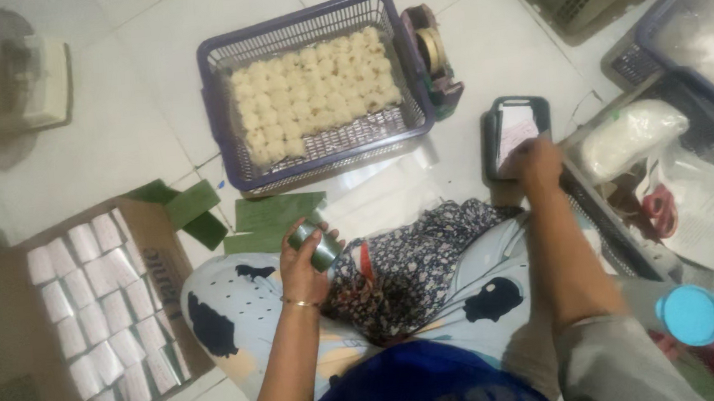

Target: The person sits on the floor wrapping small white rice cakes in cut banana leaf pieces, folding the leaf around each cake and placing the wrapped items into a plastic basket. They occasionally take a new leaf piece from a pile and reach into the basket to arrange the wrapped cakes.

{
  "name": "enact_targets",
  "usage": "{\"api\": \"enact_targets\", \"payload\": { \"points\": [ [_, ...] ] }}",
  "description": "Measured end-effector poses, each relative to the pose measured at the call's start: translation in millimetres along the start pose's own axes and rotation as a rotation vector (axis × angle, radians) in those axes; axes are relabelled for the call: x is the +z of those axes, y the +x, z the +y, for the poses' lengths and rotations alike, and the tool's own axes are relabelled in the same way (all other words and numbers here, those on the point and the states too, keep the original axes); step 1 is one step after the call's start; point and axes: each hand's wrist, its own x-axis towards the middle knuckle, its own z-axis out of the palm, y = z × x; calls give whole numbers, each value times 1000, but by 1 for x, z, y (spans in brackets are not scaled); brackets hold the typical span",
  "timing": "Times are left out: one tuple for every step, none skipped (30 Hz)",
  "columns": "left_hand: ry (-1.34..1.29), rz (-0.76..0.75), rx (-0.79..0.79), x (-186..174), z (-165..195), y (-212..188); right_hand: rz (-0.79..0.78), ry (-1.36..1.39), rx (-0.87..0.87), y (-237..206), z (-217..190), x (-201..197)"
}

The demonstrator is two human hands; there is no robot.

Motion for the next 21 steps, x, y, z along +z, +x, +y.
{"api": "enact_targets", "payload": {
  "points": [
    [12, -14, -4, 5, -4, 2, -70, -15, 67, 1, 5, 4],
    [23, -28, -8, 10, -10, 4, -19, -11, 18, 2, 7, 8],
    [34, -41, -14, 15, -15, 5, 30, -7, -30, 2, 8, 14],
    [32, -72, -19, 19, -20, 5, 77, -4, -76, 1, 9, 20],
    [31, -105, -23, 23, -24, 6, 114, -9, -63, 2, 10, 25],
    [29, -142, -24, 27, -27, 8, 155, -12, -51, 4, 9, 29],
    [34, -156, -16, 29, -29, 9, 197, -16, -41, 5, 10, 32],
    [37, -168, -7, 31, -31, 9, 175, -37, -18, 6, 11, 34],
    [40, -179, 2, 32, -31, 9, 152, -58, 5, 7, 12, 35],
    [54, -154, -16, 33, -31, 9, 128, -79, 28, 7, 13, 37],
    [67, -128, -33, 33, -30, 8, 168, -77, -47, 7, 14, 38],
    [80, -102, -50, 33, -29, 7, 207, -74, -121, 5, 16, 39],
    [70, -94, -56, 33, -28, 6, 245, -73, -196, 3, 18, 40],
    [60, -86, -62, 33, -28, 5, 239, -102, -152, 3, 17, 42],
    [51, -81, -66, 33, -27, 3, 236, -130, -109, 2, 15, 44],
    [55, -91, -59, 33, -26, 2, 234, -157, -67, 2, 14, 44],
    [59, -100, -52, 33, -26, 1, 238, -173, -86, 2, 13, 44],
    [62, -109, -43, 32, -25, 0, 242, -189, -108, 0, 13, 44],
    [74, -110, -36, 32, -24, -1, 246, -204, -131, -1, 12, 43],
    [84, -109, -30, 31, -24, -2, 245, -239, -161, -3, 12, 42],
    [94, -107, -24, 31, -23, -2, 242, -276, -192, -4, 12, 41]
  ]
}}
